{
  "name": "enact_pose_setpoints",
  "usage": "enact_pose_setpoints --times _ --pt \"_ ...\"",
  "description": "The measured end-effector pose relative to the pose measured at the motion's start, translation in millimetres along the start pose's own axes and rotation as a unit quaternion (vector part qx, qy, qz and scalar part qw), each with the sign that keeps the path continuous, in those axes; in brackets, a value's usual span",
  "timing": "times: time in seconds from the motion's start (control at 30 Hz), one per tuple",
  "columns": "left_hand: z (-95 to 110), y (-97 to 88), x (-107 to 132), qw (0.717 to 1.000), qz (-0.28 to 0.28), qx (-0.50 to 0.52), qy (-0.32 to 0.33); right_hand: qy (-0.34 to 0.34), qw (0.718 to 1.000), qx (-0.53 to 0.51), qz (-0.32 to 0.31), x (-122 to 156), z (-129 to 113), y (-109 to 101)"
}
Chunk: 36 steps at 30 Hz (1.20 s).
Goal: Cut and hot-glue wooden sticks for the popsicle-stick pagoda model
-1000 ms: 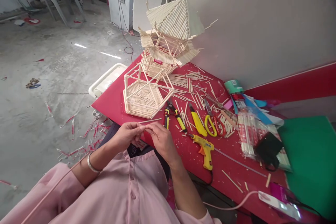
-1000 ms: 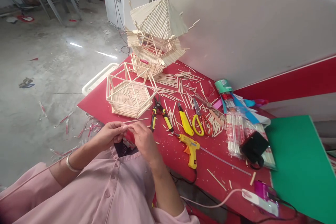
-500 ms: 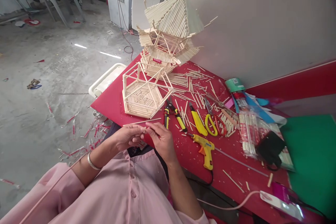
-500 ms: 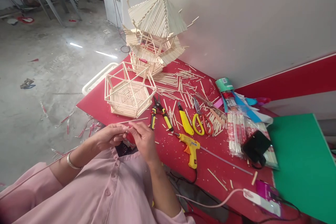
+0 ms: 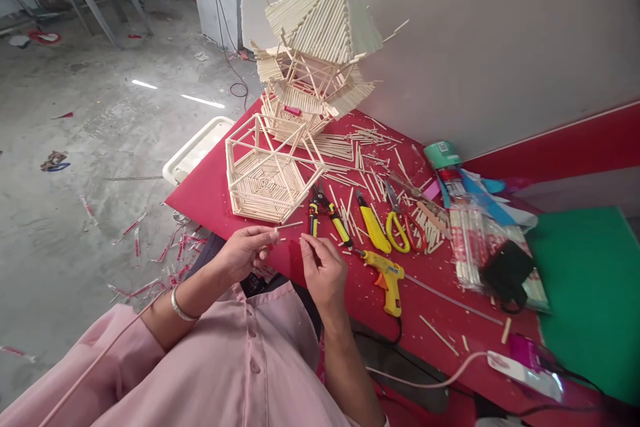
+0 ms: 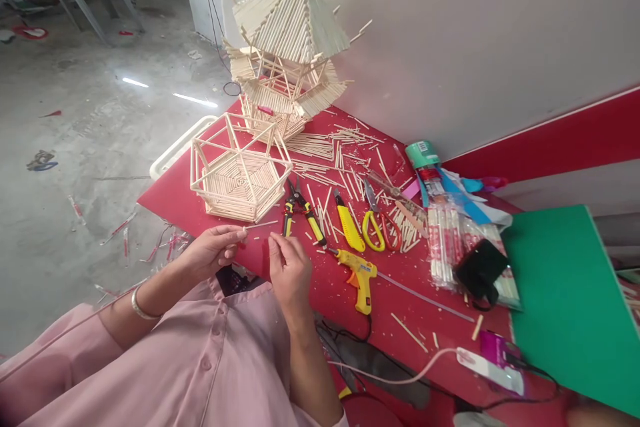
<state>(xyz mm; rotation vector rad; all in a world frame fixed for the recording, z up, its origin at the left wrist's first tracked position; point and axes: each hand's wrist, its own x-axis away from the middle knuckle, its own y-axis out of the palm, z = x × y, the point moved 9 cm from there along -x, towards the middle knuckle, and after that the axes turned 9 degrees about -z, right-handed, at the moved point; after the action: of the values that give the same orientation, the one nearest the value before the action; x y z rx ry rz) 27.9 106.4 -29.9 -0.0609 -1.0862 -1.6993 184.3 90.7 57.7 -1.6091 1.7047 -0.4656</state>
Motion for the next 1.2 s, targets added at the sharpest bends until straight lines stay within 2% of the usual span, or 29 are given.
enact_pose_setpoints --times 0.2,0.33,0.53,0.7,0.8,0.93,1.07,1.2 --pt "4.8 -1.4 0.4 0.999 0.012 -0.032 0.036 -0.002 0.999 -0.047 -0.022 -3.8 -11.2 6.6" --pt "4.2 -3.6 0.1 0.997 0.014 -0.055 0.046 0.003 0.998 -0.053 -0.029 -7.8 -12.5 4.0" --pt "3.9 4.8 1.4 0.996 -0.004 -0.072 0.051 0.038 0.998 0.039 -0.027 -9.3 12.6 -11.6" --pt "5.4 13.0 2.3 0.995 -0.016 -0.077 0.054 0.081 0.988 0.117 -0.064 -15.4 44.3 -42.1" --pt "3.9 17.5 1.6 0.995 -0.028 -0.078 0.049 0.128 0.965 0.212 -0.081 -29.6 72.9 -66.8" --pt "5.2 22.5 3.2 0.995 -0.030 -0.068 0.061 0.230 0.897 0.343 -0.156 -51.0 119.4 -82.5" --pt "9.9 24.0 8.4 0.995 -0.027 -0.071 0.071 0.310 0.848 0.395 -0.168 -63.6 152.2 -102.2" --pt "15.0 24.1 11.1 0.994 -0.023 -0.073 0.079 0.388 0.812 0.399 -0.174 -64.0 183.1 -122.9"
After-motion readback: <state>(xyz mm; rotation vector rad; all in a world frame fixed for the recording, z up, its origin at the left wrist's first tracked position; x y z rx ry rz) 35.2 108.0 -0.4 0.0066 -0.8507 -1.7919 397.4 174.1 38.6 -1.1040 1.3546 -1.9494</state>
